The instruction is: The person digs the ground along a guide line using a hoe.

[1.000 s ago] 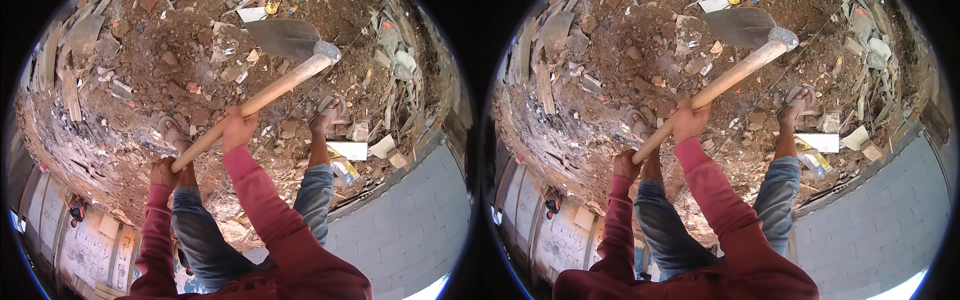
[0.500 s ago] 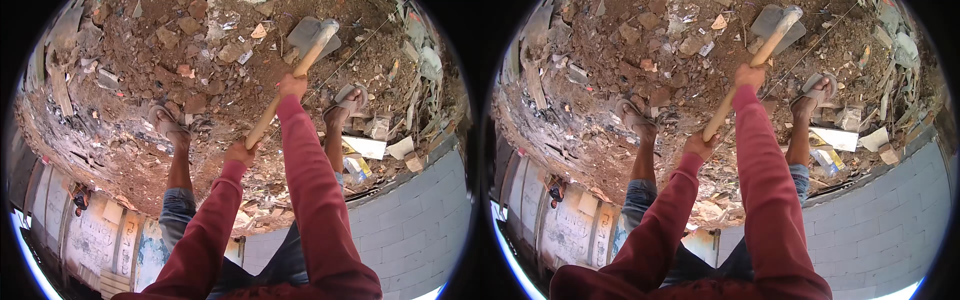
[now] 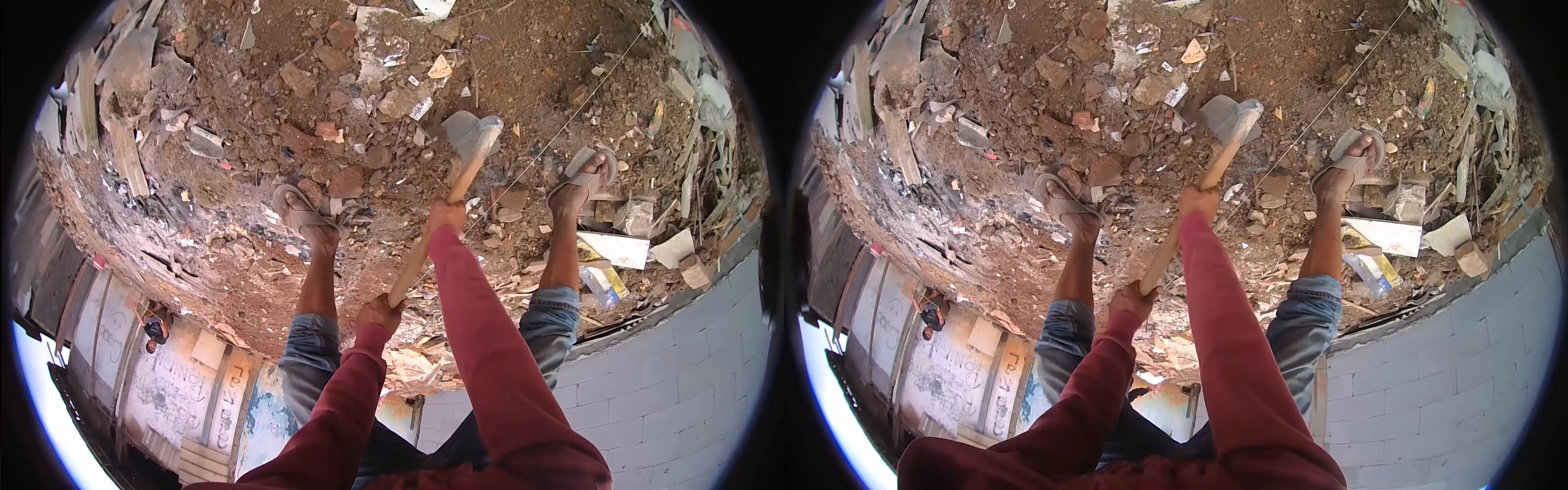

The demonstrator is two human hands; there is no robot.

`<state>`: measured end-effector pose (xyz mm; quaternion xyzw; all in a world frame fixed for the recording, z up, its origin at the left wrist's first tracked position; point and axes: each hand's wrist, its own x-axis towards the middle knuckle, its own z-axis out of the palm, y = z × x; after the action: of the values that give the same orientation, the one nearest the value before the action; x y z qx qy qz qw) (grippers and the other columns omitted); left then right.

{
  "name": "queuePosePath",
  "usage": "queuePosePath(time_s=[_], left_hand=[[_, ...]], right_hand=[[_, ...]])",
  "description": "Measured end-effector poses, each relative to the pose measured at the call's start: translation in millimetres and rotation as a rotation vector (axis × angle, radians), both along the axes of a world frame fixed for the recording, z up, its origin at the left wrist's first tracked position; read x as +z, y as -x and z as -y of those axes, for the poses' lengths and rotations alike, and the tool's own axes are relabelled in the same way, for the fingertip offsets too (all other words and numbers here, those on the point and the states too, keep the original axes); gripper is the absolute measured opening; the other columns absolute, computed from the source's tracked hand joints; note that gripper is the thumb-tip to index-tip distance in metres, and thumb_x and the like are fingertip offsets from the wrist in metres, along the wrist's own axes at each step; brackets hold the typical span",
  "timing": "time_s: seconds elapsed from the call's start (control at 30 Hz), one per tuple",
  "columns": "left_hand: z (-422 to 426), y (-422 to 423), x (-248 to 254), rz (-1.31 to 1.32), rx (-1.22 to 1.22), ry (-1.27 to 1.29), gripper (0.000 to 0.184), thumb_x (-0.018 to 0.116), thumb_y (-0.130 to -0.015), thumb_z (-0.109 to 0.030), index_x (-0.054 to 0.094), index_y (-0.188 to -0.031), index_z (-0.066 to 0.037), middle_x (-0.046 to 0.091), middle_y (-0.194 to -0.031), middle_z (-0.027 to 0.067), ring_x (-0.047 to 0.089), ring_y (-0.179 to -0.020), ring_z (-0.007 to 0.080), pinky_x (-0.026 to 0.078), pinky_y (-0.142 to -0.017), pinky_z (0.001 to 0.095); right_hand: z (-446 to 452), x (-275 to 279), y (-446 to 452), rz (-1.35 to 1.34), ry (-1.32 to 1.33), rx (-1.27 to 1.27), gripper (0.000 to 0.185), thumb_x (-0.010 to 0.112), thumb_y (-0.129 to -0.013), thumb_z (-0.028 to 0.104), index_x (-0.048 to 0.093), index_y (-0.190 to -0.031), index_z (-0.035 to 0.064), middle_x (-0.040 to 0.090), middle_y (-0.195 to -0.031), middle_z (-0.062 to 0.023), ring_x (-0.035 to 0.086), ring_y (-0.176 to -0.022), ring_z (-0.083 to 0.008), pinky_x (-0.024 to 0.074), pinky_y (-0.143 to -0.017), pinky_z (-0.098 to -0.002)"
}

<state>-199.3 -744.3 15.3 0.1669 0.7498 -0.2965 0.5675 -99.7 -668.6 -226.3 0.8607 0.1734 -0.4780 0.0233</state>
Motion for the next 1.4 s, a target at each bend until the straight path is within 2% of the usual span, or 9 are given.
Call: queuePosePath(time_s=[0.17,0.27,0.5,0.63,0.73,0.83,0.93,1.13,1.4], left_hand=[[-21.7,-25.3,25.6,-0.044,0.14,-0.002,0.057,0.071,-0.081,-0.059,0.069,-0.103,-0.006,0.071,-0.093,0.0208,0.069,-0.091,0.0402,0.053,-0.077,0.0485],[-54.0,-24.9,46.0,0.007,0.136,-0.012,0.059,0.07,-0.082,-0.059,0.066,-0.103,-0.004,0.071,-0.092,0.0229,0.068,-0.094,0.0409,0.053,-0.079,0.0487],[-99.0,36.2,105.5,-0.012,-0.179,-0.122,0.062,0.065,-0.084,-0.065,0.066,-0.094,-0.004,0.07,-0.084,0.0225,0.068,-0.084,0.0445,0.054,-0.075,0.0524],[-47.9,153.1,181.0,-0.009,-0.358,-0.299,0.052,0.075,-0.078,-0.055,0.066,-0.098,-0.008,0.07,-0.084,0.0188,0.068,-0.077,0.0422,0.054,-0.067,0.0521],[3.0,260.3,267.2,-0.204,-0.424,-0.358,0.032,0.079,-0.076,-0.04,0.069,-0.087,-0.012,0.069,-0.074,0.0144,0.069,-0.07,0.0364,0.055,-0.063,0.0459],[33.6,324.2,343.6,-0.403,-0.469,-0.335,0.024,0.082,-0.072,-0.034,0.073,-0.084,-0.015,0.07,-0.071,0.0121,0.069,-0.068,0.0338,0.055,-0.064,0.0426],[-4.3,294.4,365.3,-0.412,-0.517,-0.415,0.026,0.081,-0.073,-0.037,0.073,-0.084,-0.014,0.07,-0.073,0.0122,0.068,-0.068,0.0346,0.054,-0.064,0.0435],[-142.5,48.7,332.3,-0.057,-0.355,-0.799,0.046,0.075,-0.078,-0.051,0.073,-0.086,-0.006,0.068,-0.072,0.0182,0.068,-0.069,0.038,0.055,-0.067,0.0459],[-245.3,-220.0,442.3,0.303,-0.483,-0.803,0.053,0.069,-0.082,-0.059,0.071,-0.098,-0.008,0.071,-0.079,0.0159,0.07,-0.074,0.0353,0.054,-0.069,0.0463]], right_hand=[[13.4,-1.9,-15.4,-0.159,-0.14,0.176,0.016,0.062,-0.08,0.009,0.058,-0.09,-0.0032,0.062,-0.071,-0.0147,0.063,-0.062,-0.032,0.0523,-0.057,-0.0408],[-50.0,14.8,-13.4,-0.453,0.064,-0.317,0.012,0.062,-0.082,0.01,0.059,-0.082,-0.0013,0.055,-0.061,-0.0092,0.056,-0.047,-0.0234,0.0455,-0.042,-0.039],[-40.3,62.8,19.3,-0.496,0.135,-0.555,0.01,0.062,-0.075,0.003,0.061,-0.084,0.0001,0.053,-0.065,-0.009,0.052,-0.047,-0.0234,0.0471,-0.043,-0.039],[-23.6,167.2,121.8,-0.445,-0.033,-0.896,0.008,0.062,-0.074,0.003,0.056,-0.079,0.0022,0.051,-0.065,-0.0066,0.05,-0.049,-0.0198,0.046,-0.043,-0.0364],[4.4,271.5,208.5,-0.589,0.072,-0.768,0.043,0.066,-0.077,0.004,0.048,-0.116,0.0088,0.056,-0.088,-0.009,0.058,-0.059,-0.0222,0.0545,-0.052,-0.0379],[-10.9,387.1,241.7,-0.844,0.157,-0.72,0.034,0.07,-0.078,0.004,0.054,-0.108,-0.0015,0.058,-0.091,-0.0121,0.065,-0.07,-0.0269,0.0594,-0.062,-0.0407],[-108.3,476.4,191.1,-1.032,0.074,-0.856,0.023,0.069,-0.08,0.004,0.056,-0.097,-0.0034,0.061,-0.085,-0.0136,0.066,-0.068,-0.0275,0.0597,-0.064,-0.0407],[-263.4,484.9,-37.1,-0.868,-0.437,-0.658,0.011,0.06,-0.082,0.007,0.052,-0.086,0.002,0.055,-0.07,-0.0097,0.061,-0.059,-0.0251,0.057,-0.059,-0.0416],[-311.6,512.3,-394.5,-0.572,-0.508,-0.941,0.016,0.054,-0.087,0.018,0.045,-0.076,0.0114,0.046,-0.063,-0.004,0.045,-0.051,-0.019,0.0459,-0.052,-0.0349]])
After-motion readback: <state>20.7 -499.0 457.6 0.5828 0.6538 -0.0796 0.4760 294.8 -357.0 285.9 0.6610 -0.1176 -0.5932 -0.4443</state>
